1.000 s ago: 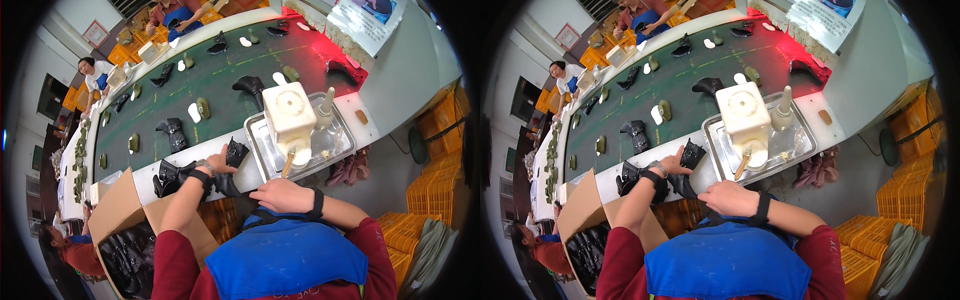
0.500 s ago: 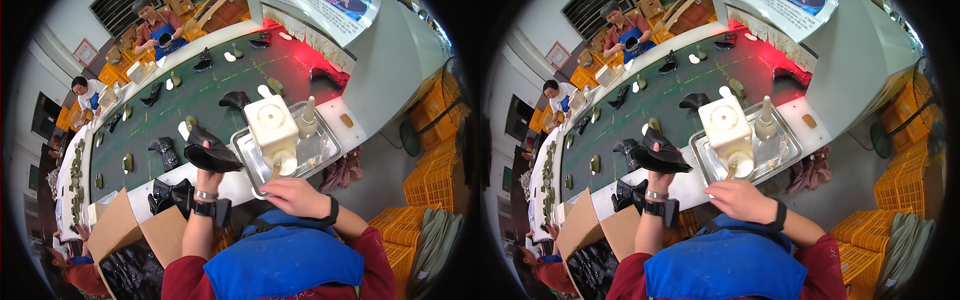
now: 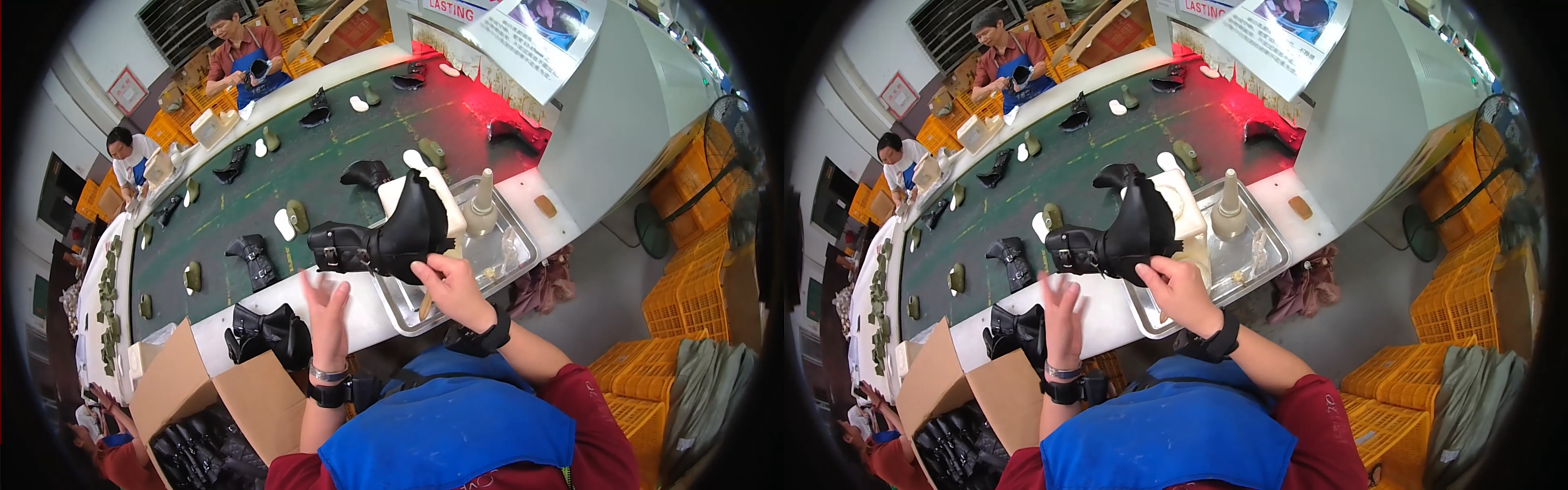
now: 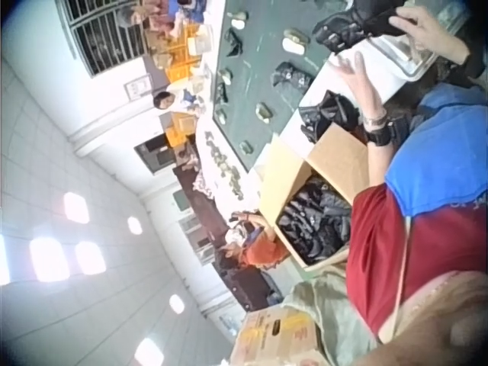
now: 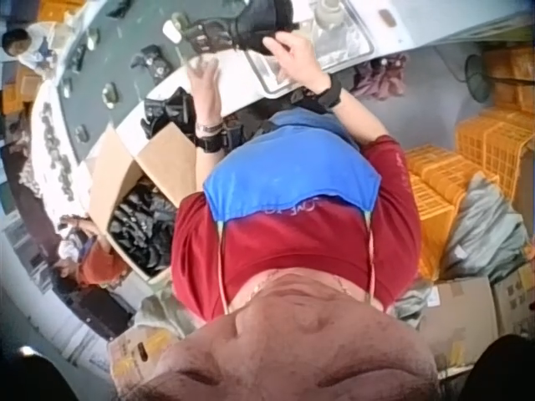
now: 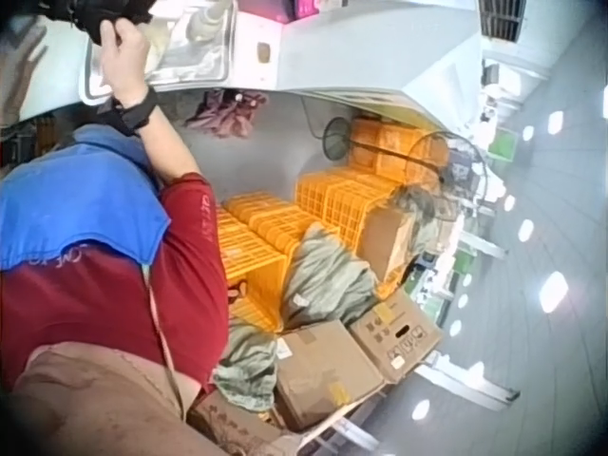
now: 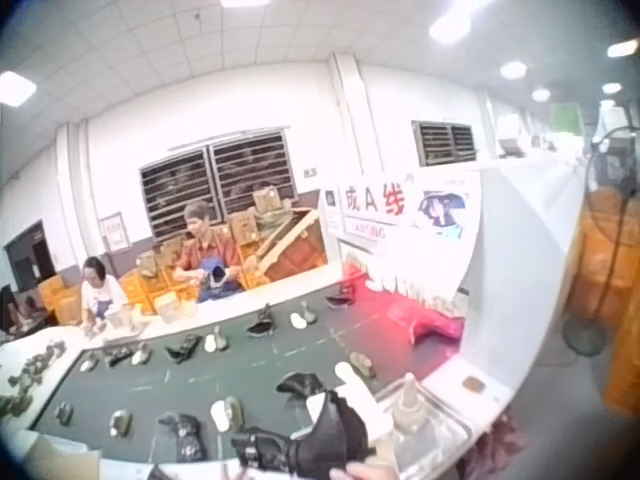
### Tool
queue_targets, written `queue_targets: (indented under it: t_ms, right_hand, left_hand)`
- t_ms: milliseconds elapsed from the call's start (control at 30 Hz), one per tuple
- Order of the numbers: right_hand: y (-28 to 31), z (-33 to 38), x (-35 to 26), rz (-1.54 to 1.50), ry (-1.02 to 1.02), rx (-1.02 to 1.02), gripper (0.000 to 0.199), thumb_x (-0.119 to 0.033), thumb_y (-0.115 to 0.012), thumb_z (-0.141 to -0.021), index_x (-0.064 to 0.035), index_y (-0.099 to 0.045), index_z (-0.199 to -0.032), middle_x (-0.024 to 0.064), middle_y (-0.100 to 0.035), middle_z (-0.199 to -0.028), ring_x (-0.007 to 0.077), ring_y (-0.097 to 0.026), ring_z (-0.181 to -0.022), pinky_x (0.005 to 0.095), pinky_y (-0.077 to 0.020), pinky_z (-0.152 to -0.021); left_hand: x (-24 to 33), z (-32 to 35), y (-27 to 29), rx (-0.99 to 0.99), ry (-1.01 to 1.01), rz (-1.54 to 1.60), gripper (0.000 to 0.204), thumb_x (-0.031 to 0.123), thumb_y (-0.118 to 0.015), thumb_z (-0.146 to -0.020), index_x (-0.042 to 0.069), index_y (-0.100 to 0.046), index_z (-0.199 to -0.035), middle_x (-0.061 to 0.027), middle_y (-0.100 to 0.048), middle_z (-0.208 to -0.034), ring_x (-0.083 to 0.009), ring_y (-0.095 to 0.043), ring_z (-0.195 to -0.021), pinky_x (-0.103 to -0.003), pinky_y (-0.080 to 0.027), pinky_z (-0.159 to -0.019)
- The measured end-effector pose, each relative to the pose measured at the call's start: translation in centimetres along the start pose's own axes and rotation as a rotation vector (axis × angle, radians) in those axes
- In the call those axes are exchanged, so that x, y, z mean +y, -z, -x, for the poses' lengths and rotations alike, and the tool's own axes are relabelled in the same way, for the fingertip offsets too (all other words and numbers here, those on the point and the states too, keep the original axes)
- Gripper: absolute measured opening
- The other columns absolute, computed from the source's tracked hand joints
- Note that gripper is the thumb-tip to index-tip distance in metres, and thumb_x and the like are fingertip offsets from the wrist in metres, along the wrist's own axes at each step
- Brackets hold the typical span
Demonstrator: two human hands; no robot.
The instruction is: Applying glue to the interior and exterior of black boots using a brush and a glue container on a factory assembly line.
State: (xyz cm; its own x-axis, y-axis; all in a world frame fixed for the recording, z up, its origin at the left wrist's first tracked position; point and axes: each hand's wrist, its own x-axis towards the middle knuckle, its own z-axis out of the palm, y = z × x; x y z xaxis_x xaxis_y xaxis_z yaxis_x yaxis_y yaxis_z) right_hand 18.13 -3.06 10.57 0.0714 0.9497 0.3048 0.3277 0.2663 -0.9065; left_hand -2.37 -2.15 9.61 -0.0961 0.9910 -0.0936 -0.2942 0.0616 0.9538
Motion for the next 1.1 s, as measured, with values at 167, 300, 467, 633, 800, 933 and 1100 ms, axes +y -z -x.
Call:
queue_targets:
  t_ms: [167,300,467,633,800,933,1100]
  right_hand:
    - [-0.3,-0.1,0.7,-0.199,-0.067,-0.062,0.034,-0.018,-0.059,-0.086,0.0019,-0.045,-0.062,0.0087,-0.038,-0.049,0.0124,-0.033,-0.046,0.0314,-0.0300,-0.044]
    - [-0.9,1.2,-1.5,-0.209,-0.072,-0.232,0.029,-0.014,-0.059,-0.086,0.0007,-0.049,-0.064,-0.0015,-0.040,-0.052,0.0072,-0.033,-0.049,0.0268,-0.0291,-0.044]
    - [-0.7,1.3,-2.9,0.016,0.264,-0.239,0.020,-0.010,-0.062,-0.081,0.0015,-0.053,-0.067,0.0117,-0.052,-0.056,0.0265,-0.044,-0.046,0.0315,-0.0372,-0.045]
    - [0.2,0.8,-3.2,-0.023,0.299,-0.031,0.010,-0.010,-0.063,-0.081,-0.0010,-0.063,-0.078,0.0115,-0.061,-0.068,0.0265,-0.057,-0.056,0.0313,-0.0445,-0.051]
    - [2.6,-0.4,-2.1,-0.155,0.056,0.138,0.014,-0.009,-0.062,-0.083,-0.0007,-0.063,-0.095,0.0078,-0.062,-0.092,0.0090,-0.056,-0.067,0.0223,-0.0462,-0.059]
    - [3.4,-0.3,-1.8,-0.414,-0.318,-0.207,0.034,-0.014,-0.061,-0.086,0.0035,-0.053,-0.114,0.0061,-0.059,-0.100,0.0065,-0.056,-0.072,0.0200,-0.0465,-0.060]
    - [3.2,0.1,-2.3,-0.673,-0.411,-0.453,0.031,-0.020,-0.055,-0.090,-0.0012,-0.054,-0.115,0.0017,-0.062,-0.093,0.0076,-0.058,-0.076,0.0231,-0.0509,-0.064]
  left_hand:
    - [2.9,0.3,-1.2,-0.177,-0.822,-1.267,0.106,0.027,-0.084,-0.050,0.007,-0.027,-0.138,-0.0183,-0.026,-0.140,-0.0432,-0.016,-0.132,-0.052,-0.018,-0.105]
    - [2.3,-0.3,-2.9,-0.411,-0.798,-1.432,0.107,0.029,-0.084,-0.047,0.003,-0.029,-0.135,-0.0159,-0.045,-0.124,-0.0366,-0.039,-0.120,-0.053,-0.023,-0.102]
    - [0.5,-0.4,-2.8,-0.475,-0.665,-0.982,0.094,0.023,-0.081,-0.054,0.000,-0.034,-0.132,-0.0156,-0.055,-0.110,-0.0313,-0.055,-0.100,-0.045,-0.039,-0.091]
    - [-1.4,-0.2,-1.1,-0.381,-0.604,-0.770,0.081,0.020,-0.082,-0.056,-0.002,-0.045,-0.124,-0.0144,-0.061,-0.097,-0.0293,-0.060,-0.087,-0.035,-0.047,-0.078]
    - [-1.2,0.3,-0.7,-0.375,-0.702,-0.772,0.063,0.013,-0.078,-0.059,0.000,-0.055,-0.116,-0.0123,-0.063,-0.090,-0.0274,-0.060,-0.081,-0.034,-0.046,-0.075]
    - [0.1,0.7,-0.8,-0.357,-0.756,-0.831,0.058,0.011,-0.077,-0.060,0.000,-0.057,-0.114,-0.0115,-0.063,-0.086,-0.0272,-0.060,-0.078,-0.034,-0.046,-0.074]
    - [0.0,0.8,-0.5,-0.514,-0.512,-0.632,0.081,0.015,-0.082,-0.057,0.000,-0.044,-0.127,-0.0137,-0.060,-0.106,-0.0263,-0.059,-0.096,-0.033,-0.045,-0.085]
